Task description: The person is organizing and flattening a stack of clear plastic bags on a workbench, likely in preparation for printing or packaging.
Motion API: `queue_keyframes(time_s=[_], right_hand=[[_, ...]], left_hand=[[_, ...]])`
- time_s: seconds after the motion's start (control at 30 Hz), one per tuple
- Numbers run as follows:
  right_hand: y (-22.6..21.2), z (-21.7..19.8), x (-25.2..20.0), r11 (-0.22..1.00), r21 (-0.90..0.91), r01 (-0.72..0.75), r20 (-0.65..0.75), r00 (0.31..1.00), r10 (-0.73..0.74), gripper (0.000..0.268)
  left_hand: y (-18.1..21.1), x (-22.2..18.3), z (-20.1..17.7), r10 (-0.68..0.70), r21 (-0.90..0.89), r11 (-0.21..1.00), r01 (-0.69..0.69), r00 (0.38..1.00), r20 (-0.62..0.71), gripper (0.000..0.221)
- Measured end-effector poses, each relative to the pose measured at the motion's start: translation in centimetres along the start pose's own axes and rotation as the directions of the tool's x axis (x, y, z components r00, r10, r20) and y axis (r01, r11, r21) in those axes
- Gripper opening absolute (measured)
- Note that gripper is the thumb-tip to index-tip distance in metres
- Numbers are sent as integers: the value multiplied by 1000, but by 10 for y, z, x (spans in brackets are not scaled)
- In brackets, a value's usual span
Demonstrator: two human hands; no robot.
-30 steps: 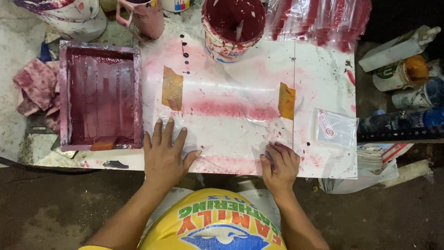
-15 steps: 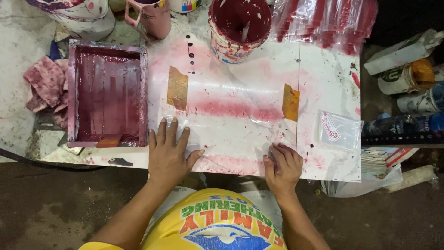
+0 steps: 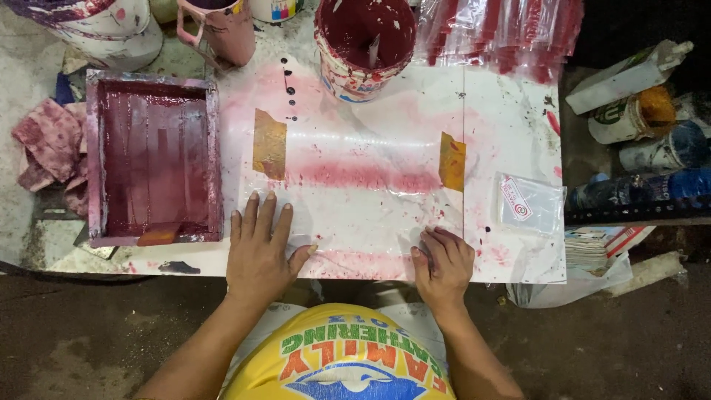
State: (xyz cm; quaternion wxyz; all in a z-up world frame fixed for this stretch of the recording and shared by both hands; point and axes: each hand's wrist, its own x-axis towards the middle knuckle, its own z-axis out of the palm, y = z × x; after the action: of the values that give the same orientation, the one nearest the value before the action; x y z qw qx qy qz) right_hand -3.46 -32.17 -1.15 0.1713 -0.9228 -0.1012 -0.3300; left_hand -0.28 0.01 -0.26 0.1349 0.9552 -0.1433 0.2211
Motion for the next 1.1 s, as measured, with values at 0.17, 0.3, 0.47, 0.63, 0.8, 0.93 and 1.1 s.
queue_keyframes(time_s=[0.17, 0.3, 0.47, 0.63, 0.8, 0.93, 1.1], right_hand=[[-2, -1, 1, 1000, 18, -10, -2, 1000, 10, 32], [-1, -1, 0, 1000, 7, -6, 2, 1000, 6, 33], [1, 1, 0, 1000, 18, 3, -2, 1000, -3, 32], [1, 0, 0, 1000, 0, 12, -4, 1000, -12, 33], [0, -1, 0, 1000, 25, -1, -10, 1000, 1, 31], [4, 0, -6, 1000, 26, -9, -10, 1000, 9, 34], [3, 0, -4, 1000, 20, -8, -29, 1000, 8, 36]], left_hand=[[-1, -2, 1, 29, -11, 1000, -29, 1000, -5, 66], [0, -3, 2, 19, -24, 1000, -20, 1000, -14, 66], [0, -2, 2, 0, -34, 999, 0, 1000, -18, 67], [-1, -2, 3, 27, -22, 999, -28, 998, -61, 67], [-1, -2, 4, 25, -27, 999, -27, 997, -70, 68], [-1, -3, 7, 19, -22, 1000, -21, 997, -74, 69], [1, 2, -6, -7, -46, 999, 4, 998, -68, 72]])
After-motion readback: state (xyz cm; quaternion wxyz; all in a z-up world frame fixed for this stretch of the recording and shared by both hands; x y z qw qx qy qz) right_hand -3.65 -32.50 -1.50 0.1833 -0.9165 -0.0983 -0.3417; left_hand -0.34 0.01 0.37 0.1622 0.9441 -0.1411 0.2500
